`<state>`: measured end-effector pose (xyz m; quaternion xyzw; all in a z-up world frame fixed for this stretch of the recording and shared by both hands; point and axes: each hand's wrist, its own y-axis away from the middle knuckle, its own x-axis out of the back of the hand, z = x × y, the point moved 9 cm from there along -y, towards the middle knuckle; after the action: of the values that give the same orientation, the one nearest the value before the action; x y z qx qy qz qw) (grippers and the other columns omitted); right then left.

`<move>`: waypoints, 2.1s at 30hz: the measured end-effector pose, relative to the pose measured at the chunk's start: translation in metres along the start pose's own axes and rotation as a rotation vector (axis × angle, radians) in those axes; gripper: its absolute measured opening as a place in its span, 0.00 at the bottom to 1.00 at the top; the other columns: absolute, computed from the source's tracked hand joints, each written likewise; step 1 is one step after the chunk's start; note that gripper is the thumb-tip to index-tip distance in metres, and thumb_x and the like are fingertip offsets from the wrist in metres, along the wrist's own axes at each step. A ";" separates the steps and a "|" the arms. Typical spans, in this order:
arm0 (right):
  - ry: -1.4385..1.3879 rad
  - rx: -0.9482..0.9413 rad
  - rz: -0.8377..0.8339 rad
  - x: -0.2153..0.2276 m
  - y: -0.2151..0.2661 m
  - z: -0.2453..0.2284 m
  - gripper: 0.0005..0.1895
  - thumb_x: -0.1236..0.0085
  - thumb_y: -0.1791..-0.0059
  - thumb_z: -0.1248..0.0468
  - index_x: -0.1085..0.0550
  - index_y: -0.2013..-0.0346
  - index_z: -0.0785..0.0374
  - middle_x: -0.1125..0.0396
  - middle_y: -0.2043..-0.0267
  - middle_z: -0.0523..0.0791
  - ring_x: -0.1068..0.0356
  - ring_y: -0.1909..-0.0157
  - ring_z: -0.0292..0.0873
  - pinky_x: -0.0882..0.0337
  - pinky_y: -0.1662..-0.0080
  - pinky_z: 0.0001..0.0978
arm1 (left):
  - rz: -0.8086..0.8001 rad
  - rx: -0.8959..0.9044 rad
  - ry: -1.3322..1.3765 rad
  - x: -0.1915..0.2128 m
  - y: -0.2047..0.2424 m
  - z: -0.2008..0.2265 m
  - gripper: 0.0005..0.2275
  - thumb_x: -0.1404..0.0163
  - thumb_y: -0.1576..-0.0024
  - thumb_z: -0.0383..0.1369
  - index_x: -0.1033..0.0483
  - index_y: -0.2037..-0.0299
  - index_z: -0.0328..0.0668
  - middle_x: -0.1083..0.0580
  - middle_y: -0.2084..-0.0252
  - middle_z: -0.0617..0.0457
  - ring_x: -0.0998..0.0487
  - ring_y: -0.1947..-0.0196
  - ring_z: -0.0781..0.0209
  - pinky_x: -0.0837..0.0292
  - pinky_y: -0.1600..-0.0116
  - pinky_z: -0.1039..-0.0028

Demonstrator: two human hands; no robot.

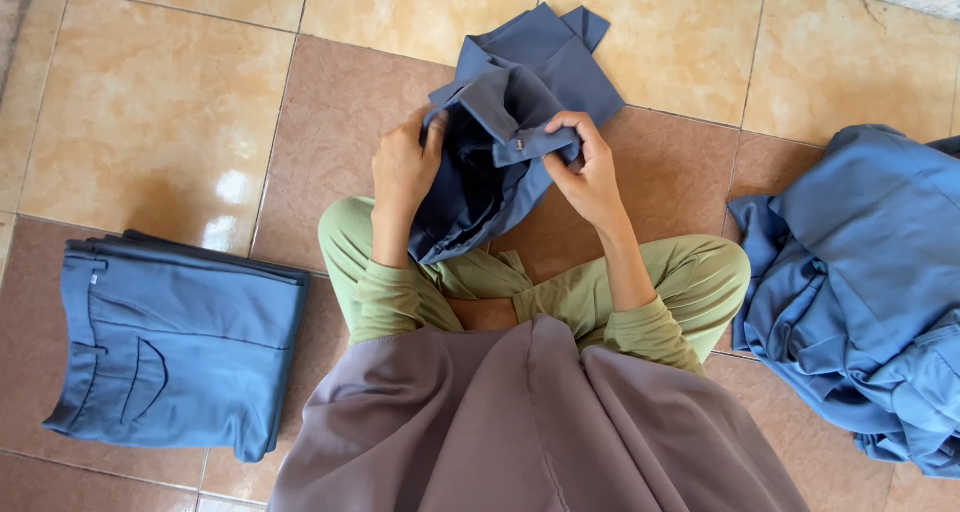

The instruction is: The person is sitting on the floor and folding several pairs of blue trousers into neat stacks.

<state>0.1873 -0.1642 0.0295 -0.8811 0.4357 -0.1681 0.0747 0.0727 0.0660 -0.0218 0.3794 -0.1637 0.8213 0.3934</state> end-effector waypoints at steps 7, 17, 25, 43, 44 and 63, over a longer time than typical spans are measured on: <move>0.080 -0.076 0.075 -0.001 0.012 0.022 0.41 0.46 0.54 0.81 0.47 0.31 0.54 0.41 0.63 0.45 0.40 0.65 0.41 0.29 0.60 0.34 | 0.157 0.041 0.358 0.016 0.015 -0.009 0.18 0.62 0.34 0.42 0.23 0.67 0.42 0.24 0.77 0.37 0.20 0.68 0.33 0.30 0.66 0.53; -0.030 0.053 0.050 -0.038 -0.013 -0.016 0.25 0.45 0.50 0.76 0.27 0.40 0.55 0.34 0.64 0.44 0.36 0.66 0.34 0.31 0.63 0.24 | -0.005 -0.322 0.471 -0.007 0.041 0.044 0.12 0.58 0.40 0.26 0.23 0.54 0.30 0.27 0.51 0.27 0.27 0.49 0.23 0.30 0.46 0.45; -0.269 -0.005 -0.082 -0.059 -0.007 -0.009 0.33 0.51 0.50 0.79 0.34 0.32 0.54 0.38 0.66 0.44 0.36 0.68 0.34 0.29 0.67 0.25 | 0.016 -0.350 0.542 0.015 0.046 0.071 0.22 0.55 0.43 0.30 0.39 0.36 0.44 0.23 0.60 0.38 0.20 0.70 0.45 0.27 0.72 0.64; -0.601 -0.074 -0.244 -0.037 0.005 0.016 0.28 0.62 0.49 0.72 0.49 0.33 0.62 0.29 0.60 0.60 0.25 0.49 0.59 0.26 0.45 0.59 | -0.309 -0.486 0.557 0.018 0.047 0.079 0.26 0.45 0.43 0.19 0.30 0.33 0.42 0.22 0.50 0.35 0.20 0.52 0.37 0.20 0.55 0.57; -0.296 -0.017 -0.136 -0.019 0.000 0.015 0.26 0.59 0.50 0.76 0.43 0.37 0.61 0.29 0.59 0.56 0.26 0.49 0.55 0.26 0.47 0.52 | -0.288 -0.470 0.536 0.026 0.049 0.080 0.24 0.46 0.44 0.17 0.27 0.36 0.41 0.22 0.51 0.35 0.20 0.52 0.36 0.20 0.54 0.56; 0.599 0.287 -0.166 -0.006 -0.056 0.039 0.11 0.40 0.63 0.77 0.26 0.71 0.61 0.42 0.27 0.47 0.53 0.23 0.54 0.45 0.28 0.46 | 0.440 -0.831 0.696 0.141 0.076 0.131 0.06 0.59 0.53 0.27 0.36 0.81 0.46 0.31 0.77 0.54 0.34 0.66 0.57 0.36 0.41 0.58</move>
<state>0.2397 -0.1262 0.0073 -0.8056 0.3369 -0.4845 0.0526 0.0225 0.0172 0.1725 -0.1418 -0.4081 0.8269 0.3601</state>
